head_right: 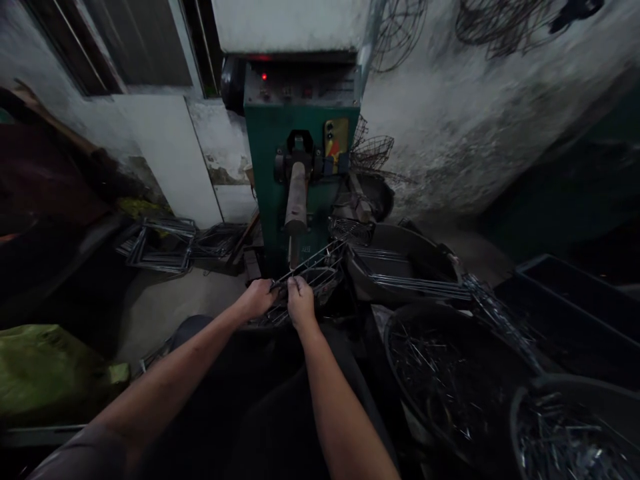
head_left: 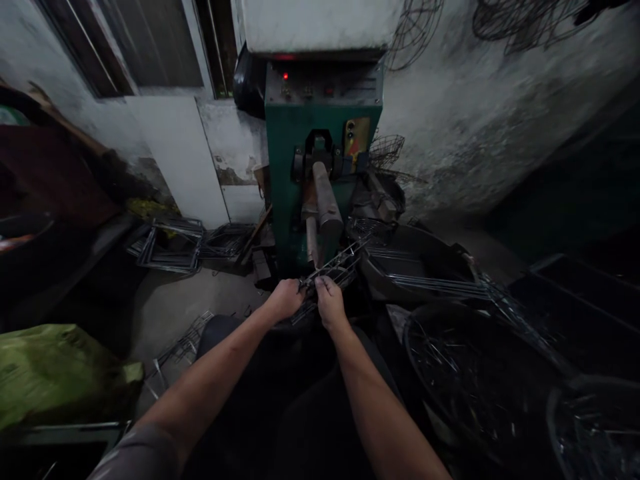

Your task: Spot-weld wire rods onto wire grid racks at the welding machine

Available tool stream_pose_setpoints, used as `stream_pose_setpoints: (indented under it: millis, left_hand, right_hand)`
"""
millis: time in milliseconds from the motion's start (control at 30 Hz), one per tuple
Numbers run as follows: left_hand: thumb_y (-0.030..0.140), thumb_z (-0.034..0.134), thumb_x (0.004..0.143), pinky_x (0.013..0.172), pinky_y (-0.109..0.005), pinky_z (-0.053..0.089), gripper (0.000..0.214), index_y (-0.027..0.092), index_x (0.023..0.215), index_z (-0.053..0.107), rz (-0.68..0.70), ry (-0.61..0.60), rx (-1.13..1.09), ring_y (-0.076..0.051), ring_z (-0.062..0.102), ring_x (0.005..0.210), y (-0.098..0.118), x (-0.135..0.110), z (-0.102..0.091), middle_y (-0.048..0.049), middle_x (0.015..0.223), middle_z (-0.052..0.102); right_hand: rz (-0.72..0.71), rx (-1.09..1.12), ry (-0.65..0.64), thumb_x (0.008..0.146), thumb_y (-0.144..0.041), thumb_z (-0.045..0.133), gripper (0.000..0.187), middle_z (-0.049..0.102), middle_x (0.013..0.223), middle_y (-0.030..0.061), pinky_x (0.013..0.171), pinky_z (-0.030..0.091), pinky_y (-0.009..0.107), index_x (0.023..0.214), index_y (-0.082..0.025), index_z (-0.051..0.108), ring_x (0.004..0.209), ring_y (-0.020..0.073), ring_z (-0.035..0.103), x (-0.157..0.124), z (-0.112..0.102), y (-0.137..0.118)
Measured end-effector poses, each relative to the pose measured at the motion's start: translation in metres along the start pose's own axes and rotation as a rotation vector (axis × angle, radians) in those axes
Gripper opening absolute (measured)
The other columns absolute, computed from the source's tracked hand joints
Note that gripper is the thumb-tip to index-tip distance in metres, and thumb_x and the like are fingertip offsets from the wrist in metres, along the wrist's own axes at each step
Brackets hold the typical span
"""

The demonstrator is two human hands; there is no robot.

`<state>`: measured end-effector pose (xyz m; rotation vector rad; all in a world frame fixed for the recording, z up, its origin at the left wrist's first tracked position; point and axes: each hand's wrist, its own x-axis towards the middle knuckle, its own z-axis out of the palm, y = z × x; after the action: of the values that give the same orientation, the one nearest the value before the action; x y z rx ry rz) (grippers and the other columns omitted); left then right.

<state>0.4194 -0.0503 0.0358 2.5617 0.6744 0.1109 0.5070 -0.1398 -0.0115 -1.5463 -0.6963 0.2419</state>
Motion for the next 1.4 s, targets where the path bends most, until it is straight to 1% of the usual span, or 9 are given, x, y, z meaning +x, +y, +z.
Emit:
stream_pose_setpoints:
  millis: [367, 633, 933, 1000, 1067, 1133, 1200, 1267, 1400]
  left_hand:
    - [0.027, 0.043, 0.090, 0.070, -0.026, 0.042, 0.028, 0.012, 0.086, 0.066, 0.001, 0.000, -0.041, -0.021, 0.064, 0.084, -0.004, 0.002, 0.002, -0.0146, 0.089, 0.069]
    - [0.029, 0.044, 0.090, 0.068, -0.025, 0.041, 0.028, 0.013, 0.084, 0.065, -0.012, 0.012, -0.052, -0.019, 0.064, 0.080, -0.004, 0.005, -0.001, -0.0129, 0.086, 0.069]
    - [0.027, 0.044, 0.089, 0.068, -0.027, 0.042, 0.028, 0.011, 0.081, 0.065, -0.010, 0.009, -0.072, -0.021, 0.062, 0.078, -0.003, 0.006, -0.002, -0.0130, 0.082, 0.068]
    - [0.027, 0.044, 0.089, 0.070, -0.027, 0.043, 0.027, 0.012, 0.082, 0.066, 0.009, 0.004, -0.075, -0.021, 0.062, 0.079, -0.003, 0.006, -0.001, -0.0115, 0.082, 0.067]
    - [0.027, 0.044, 0.089, 0.071, -0.027, 0.044, 0.027, 0.013, 0.081, 0.066, 0.032, -0.001, -0.081, -0.020, 0.061, 0.078, -0.004, 0.006, -0.001, -0.0094, 0.080, 0.067]
    - [0.027, 0.043, 0.090, 0.069, -0.026, 0.044, 0.028, 0.013, 0.081, 0.065, 0.042, 0.006, -0.086, -0.018, 0.061, 0.076, -0.004, 0.006, 0.001, -0.0079, 0.078, 0.067]
    - [0.027, 0.041, 0.090, 0.067, -0.025, 0.044, 0.029, 0.012, 0.082, 0.065, 0.029, 0.026, -0.083, -0.018, 0.061, 0.075, -0.003, 0.005, 0.002, -0.0081, 0.077, 0.067]
    - [0.027, 0.042, 0.090, 0.068, -0.026, 0.045, 0.029, 0.011, 0.084, 0.065, 0.005, 0.057, -0.069, -0.019, 0.062, 0.078, -0.001, 0.004, 0.004, -0.0105, 0.081, 0.068]
    - [0.030, 0.044, 0.089, 0.073, -0.029, 0.044, 0.029, 0.011, 0.084, 0.065, -0.022, 0.096, -0.035, -0.022, 0.063, 0.086, 0.001, 0.008, 0.004, -0.0153, 0.090, 0.068]
  right_hand:
    - [0.005, 0.018, -0.024, 0.079, -0.049, 0.046, 0.032, 0.054, 0.068, 0.0014, 0.067, 0.040, 0.028, 0.073, -0.019, 0.054, 0.069, 0.0170, 0.050, 0.002, -0.005, -0.002]
    - [0.019, 0.024, -0.070, 0.078, -0.050, 0.046, 0.033, 0.059, 0.068, 0.0021, 0.065, 0.041, 0.028, 0.071, -0.020, 0.056, 0.068, 0.0174, 0.052, 0.008, -0.006, -0.005]
    - [0.010, 0.045, -0.057, 0.078, -0.050, 0.048, 0.033, 0.055, 0.064, 0.0010, 0.062, 0.041, 0.028, 0.070, -0.019, 0.056, 0.065, 0.0164, 0.050, 0.009, -0.005, -0.003]
    - [0.046, 0.108, -0.064, 0.079, -0.051, 0.048, 0.034, 0.055, 0.060, 0.0005, 0.058, 0.041, 0.028, 0.068, -0.020, 0.054, 0.059, 0.0156, 0.050, 0.007, -0.002, -0.005]
    - [0.117, 0.176, -0.077, 0.079, -0.054, 0.047, 0.035, 0.054, 0.056, -0.0004, 0.052, 0.041, 0.028, 0.069, -0.021, 0.054, 0.052, 0.0148, 0.048, 0.004, 0.000, -0.008]
    - [0.158, 0.192, -0.068, 0.077, -0.056, 0.049, 0.036, 0.054, 0.055, -0.0009, 0.049, 0.040, 0.027, 0.070, -0.020, 0.054, 0.051, 0.0143, 0.048, 0.001, -0.001, -0.010]
    - [0.140, 0.154, -0.040, 0.075, -0.057, 0.052, 0.038, 0.054, 0.058, -0.0009, 0.052, 0.041, 0.026, 0.067, -0.019, 0.054, 0.055, 0.0143, 0.049, -0.003, -0.005, -0.008]
    - [0.136, 0.137, -0.043, 0.073, -0.056, 0.056, 0.039, 0.056, 0.060, -0.0003, 0.057, 0.042, 0.026, 0.065, -0.018, 0.055, 0.061, 0.0151, 0.051, -0.006, -0.010, -0.004]
    - [0.252, 0.251, -0.103, 0.066, -0.056, 0.063, 0.038, 0.062, 0.064, 0.0018, 0.063, 0.047, 0.030, 0.069, -0.018, 0.059, 0.068, 0.0193, 0.057, -0.008, -0.018, 0.005]
